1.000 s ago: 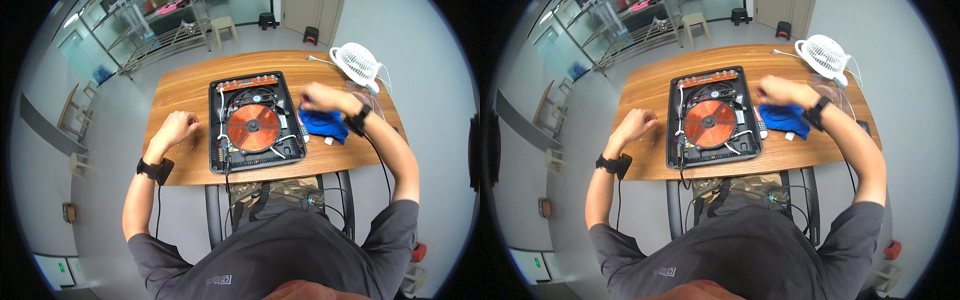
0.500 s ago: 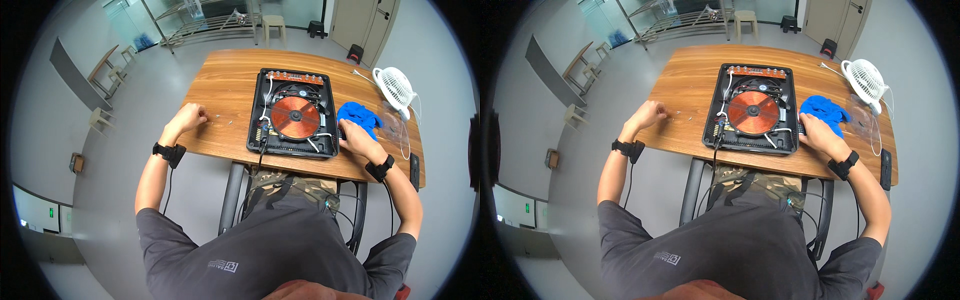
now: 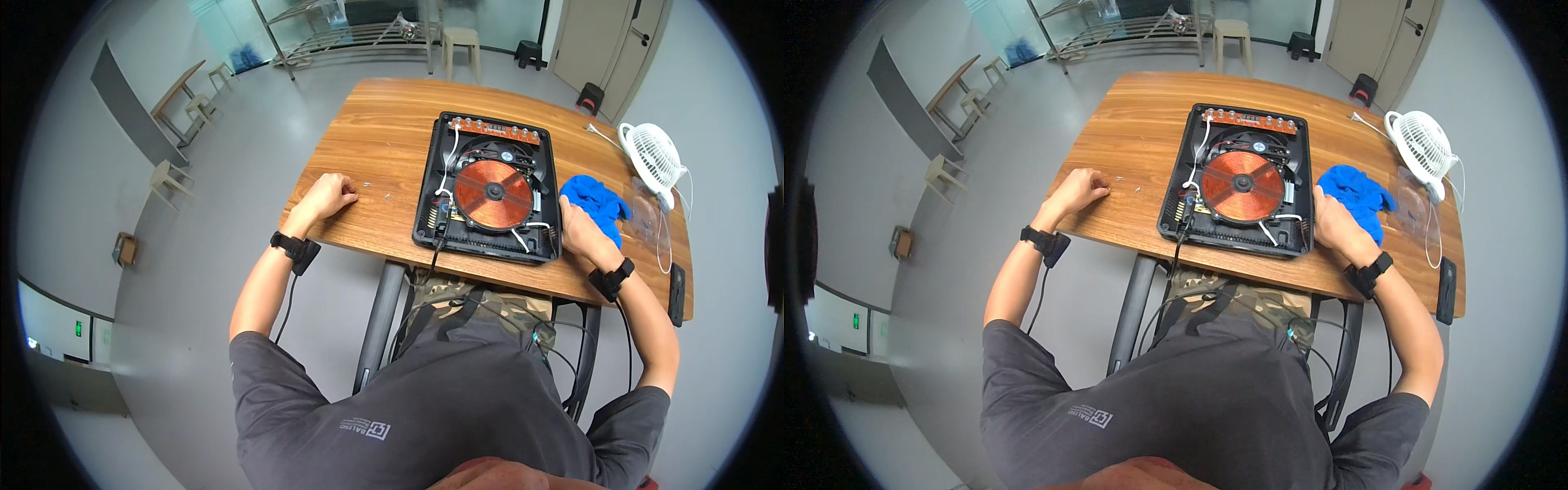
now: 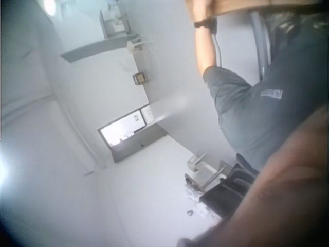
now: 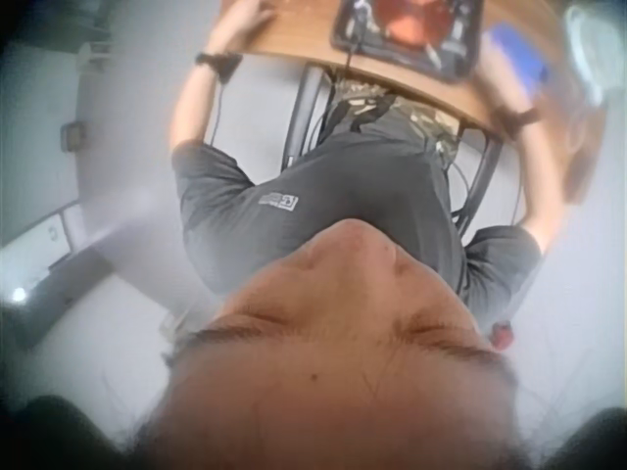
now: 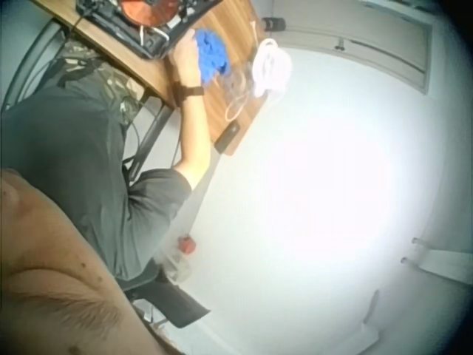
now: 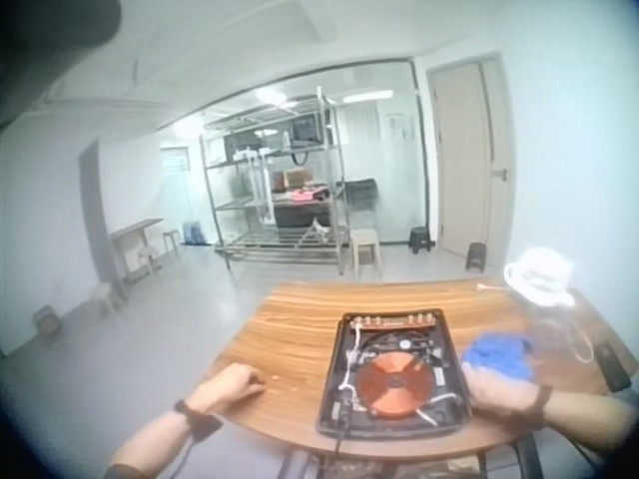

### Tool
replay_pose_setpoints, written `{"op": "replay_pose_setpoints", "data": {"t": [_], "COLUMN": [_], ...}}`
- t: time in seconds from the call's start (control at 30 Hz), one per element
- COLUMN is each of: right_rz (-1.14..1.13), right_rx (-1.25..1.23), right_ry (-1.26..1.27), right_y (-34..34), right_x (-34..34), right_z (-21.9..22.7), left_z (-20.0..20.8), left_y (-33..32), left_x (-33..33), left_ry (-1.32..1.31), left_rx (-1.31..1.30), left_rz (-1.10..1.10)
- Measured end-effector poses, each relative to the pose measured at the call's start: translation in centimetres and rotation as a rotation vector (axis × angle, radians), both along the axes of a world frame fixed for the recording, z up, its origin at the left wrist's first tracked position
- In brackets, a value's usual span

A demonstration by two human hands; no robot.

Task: The person assembles an electronic device by installing a circuit board into a housing containing a copper coil. They use a screwdriver to secure the board with screws, then flip the device over and tighten additional screws on the bottom casing.

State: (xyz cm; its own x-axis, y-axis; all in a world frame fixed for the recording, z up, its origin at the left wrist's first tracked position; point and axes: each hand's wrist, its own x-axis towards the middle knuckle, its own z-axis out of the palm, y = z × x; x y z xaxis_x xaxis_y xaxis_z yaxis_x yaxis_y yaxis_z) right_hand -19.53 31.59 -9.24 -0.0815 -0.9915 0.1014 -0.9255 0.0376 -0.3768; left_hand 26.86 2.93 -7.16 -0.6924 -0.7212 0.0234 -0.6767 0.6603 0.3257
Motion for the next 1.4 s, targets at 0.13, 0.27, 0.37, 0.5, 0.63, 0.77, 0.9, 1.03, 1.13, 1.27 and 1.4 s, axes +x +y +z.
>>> {"op": "replay_pose_setpoints", "data": {"t": [0.13,0.27,0.37,0.5,0.63,0.77,0.9,1.03,1.13,1.27,1.4], "right_rz": [-0.059,-0.074,-0.096,-0.117,-0.213,-0.159,-0.182,-0.19,-0.049,0.111,0.059], "right_rx": [0.092,0.099,0.106,0.076,0.134,0.0,-0.08,-0.092,-0.094,-0.138,-0.034], "right_ry": [0.022,0.019,0.028,0.023,-0.053,0.023,0.044,0.06,0.101,0.172,0.155], "right_y": [0.2,0.1,0.2,0.1,0.0,0.5,1.6,1.6,-0.4,-5.0,-9.1], "right_x": [0.4,0.2,0.3,0.1,0.7,-1.3,-2.4,-4.3,-6.6,-9.1,-8.4], "right_z": [0.2,-0.2,-0.1,-0.3,1.3,0.7,2.4,6.7,10.5,14.7,18.5], "left_z": [-0.9,-2.3,-2.9,-3.6,-2.3,-0.2,1.9,3.7,4.2,5.4,6.9], "left_y": [-0.2,-1.0,-1.0,-1.4,-0.4,-0.6,-0.5,-0.3,-1.5,-4.4,-5.4], "left_x": [-0.8,-0.8,-1.1,-0.9,-1.5,-2.0,-3.8,-7.3,-10.9,-18.0,-24.1], "left_ry": [-0.011,0.006,0.021,-0.025,-0.058,0.073,0.194,0.221,0.201,0.221,0.326], "left_rx": [-0.042,-0.084,-0.104,-0.097,-0.099,-0.063,-0.024,0.007,-0.002,-0.001,0.324], "left_rz": [0.018,-0.005,0.021,0.065,0.085,0.063,-0.03,-0.163,-0.28,-0.316,-0.299]}}
